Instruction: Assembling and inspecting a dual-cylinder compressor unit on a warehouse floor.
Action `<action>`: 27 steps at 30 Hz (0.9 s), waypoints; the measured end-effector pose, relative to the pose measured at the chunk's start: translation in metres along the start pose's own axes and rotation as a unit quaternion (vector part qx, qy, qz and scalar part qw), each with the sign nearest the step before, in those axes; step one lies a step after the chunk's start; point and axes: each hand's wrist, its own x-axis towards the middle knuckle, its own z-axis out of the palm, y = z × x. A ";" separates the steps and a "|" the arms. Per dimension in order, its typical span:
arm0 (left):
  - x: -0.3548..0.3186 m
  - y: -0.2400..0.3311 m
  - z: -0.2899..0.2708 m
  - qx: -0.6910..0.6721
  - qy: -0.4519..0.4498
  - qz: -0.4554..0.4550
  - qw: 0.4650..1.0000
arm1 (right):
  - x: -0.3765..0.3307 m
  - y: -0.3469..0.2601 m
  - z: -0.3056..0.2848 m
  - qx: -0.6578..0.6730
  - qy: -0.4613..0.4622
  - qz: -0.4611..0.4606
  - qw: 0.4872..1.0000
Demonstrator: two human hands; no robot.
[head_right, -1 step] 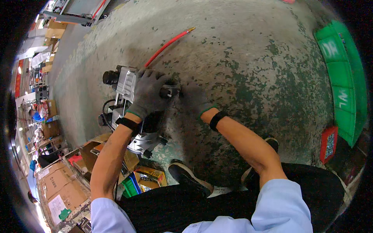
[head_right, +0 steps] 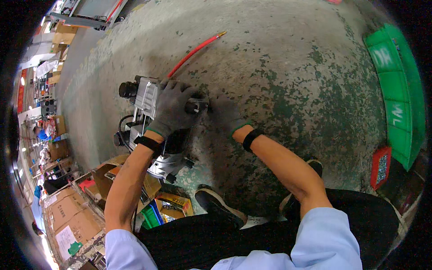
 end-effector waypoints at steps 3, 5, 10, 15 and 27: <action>0.001 -0.001 -0.001 0.023 -0.023 -0.001 0.999 | -0.003 0.002 0.002 0.040 0.022 0.018 0.999; 0.002 0.000 -0.002 0.022 -0.026 -0.003 0.999 | -0.004 0.000 0.002 0.078 0.007 0.074 0.994; 0.000 0.001 -0.001 0.007 -0.046 -0.036 0.998 | -0.012 -0.003 0.002 0.178 0.013 0.099 0.979; 0.000 0.003 -0.005 0.008 -0.031 -0.026 0.999 | -0.023 -0.012 0.002 0.171 0.064 0.040 0.982; 0.002 0.003 -0.007 0.013 -0.070 -0.037 0.997 | -0.018 -0.004 0.031 0.284 0.079 0.260 0.920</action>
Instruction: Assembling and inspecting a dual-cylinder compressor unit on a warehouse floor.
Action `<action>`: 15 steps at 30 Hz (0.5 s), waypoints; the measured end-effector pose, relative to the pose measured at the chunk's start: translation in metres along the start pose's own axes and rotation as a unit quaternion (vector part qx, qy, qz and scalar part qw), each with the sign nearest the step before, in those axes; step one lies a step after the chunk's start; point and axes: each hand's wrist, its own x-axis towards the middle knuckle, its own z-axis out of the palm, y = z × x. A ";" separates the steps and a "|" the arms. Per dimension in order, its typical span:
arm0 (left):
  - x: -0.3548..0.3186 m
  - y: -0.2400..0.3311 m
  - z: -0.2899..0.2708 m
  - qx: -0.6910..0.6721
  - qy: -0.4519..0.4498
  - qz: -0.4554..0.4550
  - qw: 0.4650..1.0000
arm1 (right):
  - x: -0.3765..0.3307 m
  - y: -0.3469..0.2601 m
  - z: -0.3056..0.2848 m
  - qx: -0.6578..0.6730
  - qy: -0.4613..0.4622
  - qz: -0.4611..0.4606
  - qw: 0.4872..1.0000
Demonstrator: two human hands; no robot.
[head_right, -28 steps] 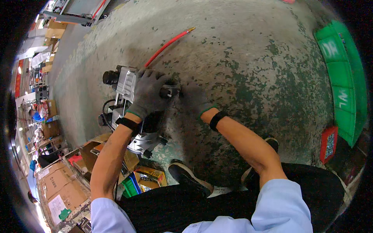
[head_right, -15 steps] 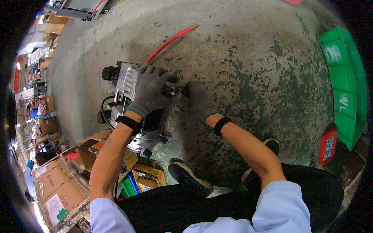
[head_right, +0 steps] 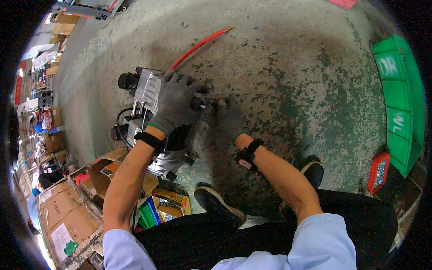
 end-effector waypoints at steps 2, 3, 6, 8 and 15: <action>-0.001 -0.001 0.003 -0.003 0.003 -0.004 1.000 | -0.001 -0.005 0.002 0.118 -0.033 0.081 0.989; -0.001 -0.001 0.003 -0.005 0.005 -0.006 1.000 | -0.004 -0.009 0.002 0.113 -0.035 0.075 0.990; -0.003 -0.002 0.001 0.015 -0.010 -0.010 1.000 | -0.007 -0.009 0.005 0.079 -0.042 0.036 0.995; -0.001 -0.003 0.006 -0.001 0.016 -0.003 1.000 | 0.003 0.013 0.007 0.030 -0.043 -0.017 0.998; -0.002 -0.003 0.002 0.000 0.017 -0.001 1.000 | 0.025 0.056 0.012 -0.288 -0.051 -0.217 0.931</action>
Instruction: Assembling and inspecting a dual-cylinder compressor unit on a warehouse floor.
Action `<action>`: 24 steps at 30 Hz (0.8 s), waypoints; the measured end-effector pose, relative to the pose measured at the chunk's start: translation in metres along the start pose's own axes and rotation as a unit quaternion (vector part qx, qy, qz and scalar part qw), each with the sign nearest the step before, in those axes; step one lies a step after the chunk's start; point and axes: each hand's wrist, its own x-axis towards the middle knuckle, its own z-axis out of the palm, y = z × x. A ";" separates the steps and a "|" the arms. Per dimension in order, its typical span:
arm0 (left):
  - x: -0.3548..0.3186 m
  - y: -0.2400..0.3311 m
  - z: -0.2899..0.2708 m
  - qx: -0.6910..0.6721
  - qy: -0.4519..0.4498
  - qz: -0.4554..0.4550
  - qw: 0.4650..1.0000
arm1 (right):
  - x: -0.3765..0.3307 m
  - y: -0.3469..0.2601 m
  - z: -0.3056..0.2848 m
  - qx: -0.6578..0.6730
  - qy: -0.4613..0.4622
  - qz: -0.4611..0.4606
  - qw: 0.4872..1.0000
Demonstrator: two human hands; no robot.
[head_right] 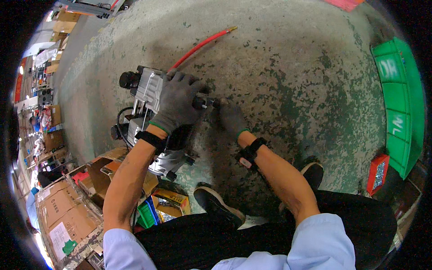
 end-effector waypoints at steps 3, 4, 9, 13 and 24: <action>0.010 0.007 0.005 -0.007 0.009 0.011 1.000 | 0.002 0.033 0.006 0.255 -0.033 0.062 0.965; 0.005 0.003 0.005 -0.004 0.011 0.006 1.000 | 0.000 0.020 0.001 0.260 -0.057 0.068 0.962; -0.005 -0.003 0.004 0.014 0.016 0.005 1.000 | -0.008 -0.039 -0.034 0.314 0.011 0.199 0.928; -0.002 -0.002 0.005 0.010 0.017 0.006 1.000 | -0.008 -0.045 -0.046 0.173 0.031 0.172 0.969; -0.007 -0.001 -0.007 0.012 -0.004 -0.007 1.000 | -0.008 -0.071 -0.066 0.270 -0.022 0.228 0.935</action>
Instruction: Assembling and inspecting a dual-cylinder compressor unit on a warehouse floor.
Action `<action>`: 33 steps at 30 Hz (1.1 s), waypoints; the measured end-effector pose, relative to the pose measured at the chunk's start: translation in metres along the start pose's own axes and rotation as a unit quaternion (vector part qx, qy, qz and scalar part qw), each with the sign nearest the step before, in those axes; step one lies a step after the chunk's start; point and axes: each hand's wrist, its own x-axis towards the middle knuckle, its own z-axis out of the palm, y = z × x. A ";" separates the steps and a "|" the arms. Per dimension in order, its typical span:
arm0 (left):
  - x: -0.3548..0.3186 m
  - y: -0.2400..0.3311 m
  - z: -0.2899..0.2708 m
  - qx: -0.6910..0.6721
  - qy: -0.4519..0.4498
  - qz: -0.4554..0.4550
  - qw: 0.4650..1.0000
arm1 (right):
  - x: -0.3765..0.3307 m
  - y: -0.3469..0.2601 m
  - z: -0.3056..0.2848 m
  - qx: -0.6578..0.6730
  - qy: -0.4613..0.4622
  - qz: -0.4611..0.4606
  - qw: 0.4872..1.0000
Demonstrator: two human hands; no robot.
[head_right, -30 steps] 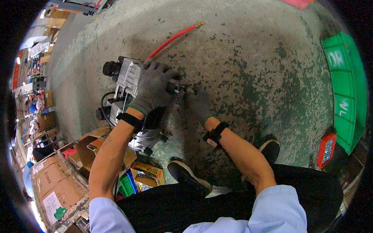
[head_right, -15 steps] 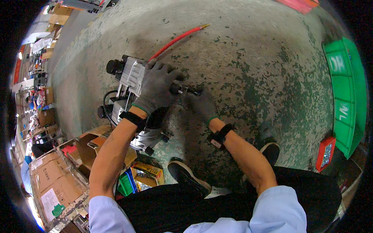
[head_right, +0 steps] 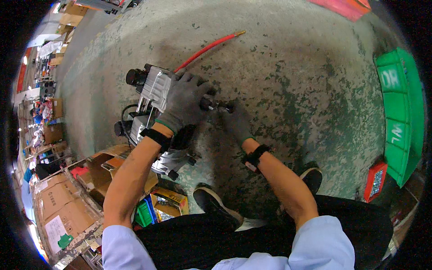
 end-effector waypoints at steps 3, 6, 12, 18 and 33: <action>0.011 0.009 0.006 -0.005 0.015 0.016 1.000 | 0.027 0.049 0.008 -0.152 0.078 -0.104 0.980; 0.009 0.005 0.007 0.003 -0.011 0.015 1.000 | 0.041 0.047 0.009 -0.303 0.005 -0.106 0.947; 0.003 0.001 0.008 0.000 0.012 0.010 1.000 | 0.028 0.044 0.009 -0.309 0.007 -0.195 0.931; 0.006 0.002 0.010 -0.010 0.027 0.023 0.999 | 0.010 0.031 0.019 -0.087 0.059 -0.049 0.993; -0.006 0.014 0.024 0.098 -0.010 -0.065 0.993 | 0.063 0.071 0.021 0.124 -0.075 0.010 0.989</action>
